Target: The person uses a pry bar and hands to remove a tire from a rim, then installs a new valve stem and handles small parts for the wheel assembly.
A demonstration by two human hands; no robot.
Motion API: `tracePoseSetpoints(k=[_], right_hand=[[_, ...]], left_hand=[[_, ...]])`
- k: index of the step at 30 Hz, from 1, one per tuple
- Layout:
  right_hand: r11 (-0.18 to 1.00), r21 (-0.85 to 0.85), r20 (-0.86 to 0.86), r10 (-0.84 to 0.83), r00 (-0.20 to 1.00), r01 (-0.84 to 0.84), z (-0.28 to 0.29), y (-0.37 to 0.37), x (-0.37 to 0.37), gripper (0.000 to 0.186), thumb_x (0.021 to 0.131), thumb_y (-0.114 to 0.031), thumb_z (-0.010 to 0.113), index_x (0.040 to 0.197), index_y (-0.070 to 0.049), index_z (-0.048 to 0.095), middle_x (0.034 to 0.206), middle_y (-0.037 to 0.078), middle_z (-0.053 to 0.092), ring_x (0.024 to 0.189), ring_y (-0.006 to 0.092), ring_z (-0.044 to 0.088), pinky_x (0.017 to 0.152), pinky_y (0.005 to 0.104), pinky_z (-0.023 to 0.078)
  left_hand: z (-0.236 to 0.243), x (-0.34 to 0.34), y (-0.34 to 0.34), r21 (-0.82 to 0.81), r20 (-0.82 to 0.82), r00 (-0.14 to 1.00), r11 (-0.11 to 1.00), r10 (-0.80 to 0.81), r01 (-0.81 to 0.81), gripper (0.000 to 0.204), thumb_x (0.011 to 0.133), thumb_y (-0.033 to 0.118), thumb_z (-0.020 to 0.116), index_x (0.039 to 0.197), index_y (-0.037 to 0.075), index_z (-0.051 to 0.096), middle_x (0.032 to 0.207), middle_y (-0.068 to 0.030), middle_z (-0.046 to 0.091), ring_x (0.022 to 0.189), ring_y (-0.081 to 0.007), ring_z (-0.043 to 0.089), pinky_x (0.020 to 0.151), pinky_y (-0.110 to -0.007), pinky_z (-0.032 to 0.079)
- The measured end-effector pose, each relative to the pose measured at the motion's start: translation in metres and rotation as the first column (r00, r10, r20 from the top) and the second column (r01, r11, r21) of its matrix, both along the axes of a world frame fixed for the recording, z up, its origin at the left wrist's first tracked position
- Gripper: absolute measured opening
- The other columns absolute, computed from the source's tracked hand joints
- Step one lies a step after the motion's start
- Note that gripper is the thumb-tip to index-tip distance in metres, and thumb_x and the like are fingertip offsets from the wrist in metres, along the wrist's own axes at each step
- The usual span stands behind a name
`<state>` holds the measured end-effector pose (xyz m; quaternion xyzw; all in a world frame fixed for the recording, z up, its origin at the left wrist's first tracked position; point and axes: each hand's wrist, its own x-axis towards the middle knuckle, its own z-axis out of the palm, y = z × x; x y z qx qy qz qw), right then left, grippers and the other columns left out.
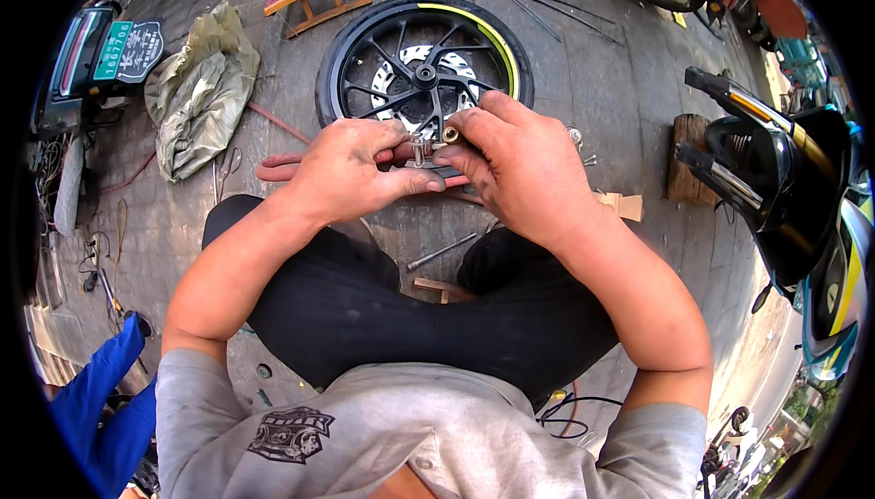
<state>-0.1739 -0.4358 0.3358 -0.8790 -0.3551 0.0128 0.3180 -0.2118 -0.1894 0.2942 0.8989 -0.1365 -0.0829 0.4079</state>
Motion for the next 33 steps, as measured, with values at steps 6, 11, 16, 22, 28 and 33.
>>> tracePoseSetpoints(k=[6,11,16,22,28,33], right_hand=[[0.965,0.075,-0.749,-0.111,0.653,0.250,-0.013,0.002,-0.001,0.020,0.107,-0.015,0.074,0.114,0.004,0.073,0.088,0.005,0.072,0.073,0.0107,0.067,0.067,0.0312,0.059],[0.968,0.109,-0.793,-0.053,0.607,0.227,-0.017,0.008,-0.004,0.021,0.112,-0.015,0.068,0.117,0.004,0.073,0.091,0.002,0.074,0.078,0.0055,0.067,0.070,0.0265,0.060],[0.972,0.109,-0.785,-0.046,0.618,0.210,-0.010,0.005,-0.004,0.022,0.114,-0.014,0.062,0.118,0.005,0.072,0.093,0.003,0.074,0.081,0.0060,0.069,0.073,0.0259,0.061],[0.970,0.108,-0.874,-0.012,0.486,0.219,-0.019,-0.001,0.000,0.021,0.116,-0.014,0.059,0.117,0.003,0.071,0.092,0.004,0.073,0.078,0.0079,0.070,0.075,0.0286,0.063],[0.980,0.104,-0.803,-0.018,0.596,0.169,-0.020,0.002,-0.006,0.020,0.114,-0.012,0.062,0.113,0.006,0.072,0.089,0.006,0.074,0.078,0.0095,0.071,0.073,0.0298,0.064],[0.994,0.071,-0.714,-0.009,0.700,0.085,-0.028,0.001,-0.006,0.019,0.113,-0.010,0.063,0.112,0.007,0.072,0.091,0.008,0.076,0.078,0.0120,0.074,0.072,0.0317,0.064]], left_hand=[[-0.004,-0.004,-0.005,0.087,0.135,0.991,0.996,-0.003,-0.008,0.053,0.083,0.056,0.088,0.090,0.005,0.080,0.083,-0.0133,0.077,0.080,-0.0358,0.076,0.074,-0.045,0.060],[-0.011,-0.004,-0.002,0.018,0.094,0.995,1.000,0.019,-0.021,0.044,0.080,0.043,0.092,0.084,0.003,0.074,0.071,-0.0106,0.066,0.065,-0.0272,0.067,0.062,-0.041,0.053],[-0.013,0.000,0.000,-0.062,0.027,0.999,0.997,0.036,-0.034,0.046,0.082,0.043,0.090,0.089,0.000,0.076,0.075,-0.0138,0.070,0.067,-0.0280,0.069,0.065,-0.041,0.054],[-0.010,0.000,-0.003,-0.001,0.008,1.000,1.000,0.014,-0.014,0.053,0.078,0.048,0.093,0.087,-0.001,0.075,0.075,-0.0144,0.070,0.067,-0.0291,0.069,0.066,-0.042,0.054],[-0.007,0.000,-0.008,0.074,-0.066,0.998,0.997,-0.015,0.020,0.057,0.076,0.052,0.095,0.084,0.000,0.073,0.073,-0.0129,0.069,0.067,-0.0286,0.069,0.066,-0.042,0.054],[-0.011,0.001,-0.010,0.086,-0.109,0.994,0.996,0.005,0.005,0.056,0.075,0.051,0.096,0.087,0.001,0.075,0.073,-0.0121,0.069,0.068,-0.0282,0.069,0.067,-0.042,0.055]])
